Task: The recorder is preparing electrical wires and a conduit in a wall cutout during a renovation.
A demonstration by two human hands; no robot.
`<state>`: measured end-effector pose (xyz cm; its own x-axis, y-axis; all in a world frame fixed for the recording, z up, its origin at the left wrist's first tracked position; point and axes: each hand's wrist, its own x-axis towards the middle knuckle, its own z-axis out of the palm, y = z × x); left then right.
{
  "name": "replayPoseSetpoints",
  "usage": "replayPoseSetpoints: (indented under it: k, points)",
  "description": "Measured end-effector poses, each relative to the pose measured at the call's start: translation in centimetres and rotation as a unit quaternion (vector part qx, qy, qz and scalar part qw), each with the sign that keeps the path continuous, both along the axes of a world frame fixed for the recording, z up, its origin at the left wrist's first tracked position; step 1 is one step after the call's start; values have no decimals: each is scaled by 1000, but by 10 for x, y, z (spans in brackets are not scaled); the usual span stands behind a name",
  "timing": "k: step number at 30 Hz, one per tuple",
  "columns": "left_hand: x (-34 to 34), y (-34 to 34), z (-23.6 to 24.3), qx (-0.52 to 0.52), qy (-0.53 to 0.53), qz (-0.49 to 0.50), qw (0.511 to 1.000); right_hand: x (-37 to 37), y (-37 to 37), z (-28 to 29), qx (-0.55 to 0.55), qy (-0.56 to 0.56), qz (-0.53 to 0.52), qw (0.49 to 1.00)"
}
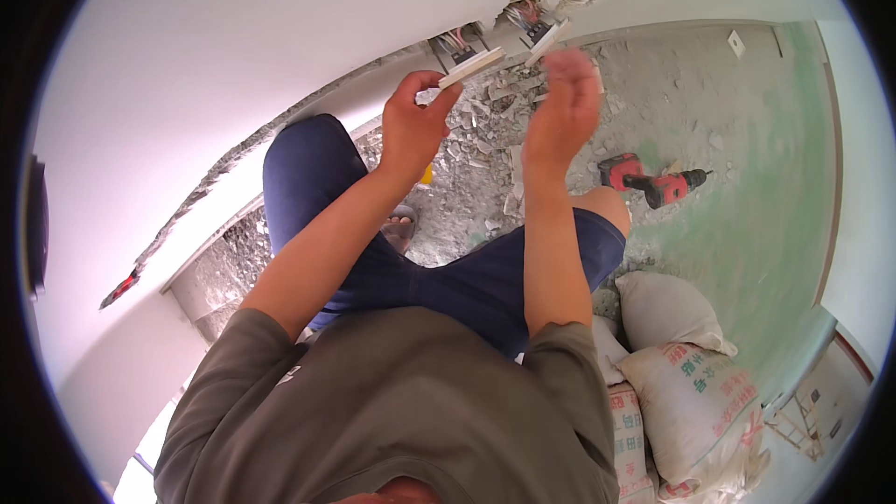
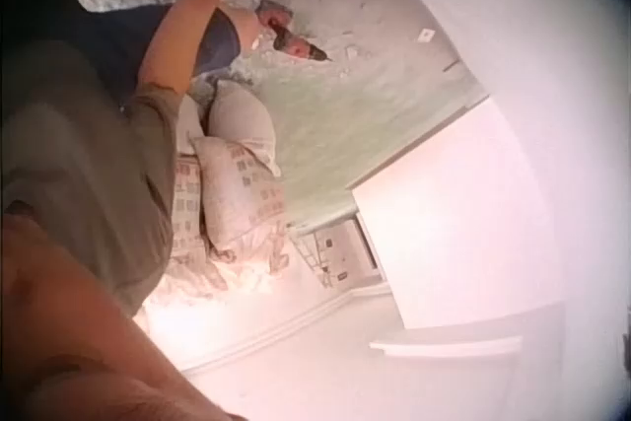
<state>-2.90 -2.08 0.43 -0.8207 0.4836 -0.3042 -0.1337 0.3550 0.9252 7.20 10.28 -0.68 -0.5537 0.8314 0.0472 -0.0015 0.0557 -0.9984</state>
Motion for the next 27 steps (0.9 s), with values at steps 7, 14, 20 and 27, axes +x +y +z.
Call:
replayPoseSetpoints:
  k: [7,14,20,27]
  points:
    - [-1,1,1,-21,111,-41,993,-27,-28,-36,-498,133,-1,857]
    - [0,-3,-14,-23,113,-46,992,-56,-28,-3,-298,25,22,954]
    - [5,5,-42,153,-100,11,983,-62,-51,-10,155,-170,-87,969]
    - [1,1,-43,110,-204,36,972,-51,-42,-17,104,-42,5,994]
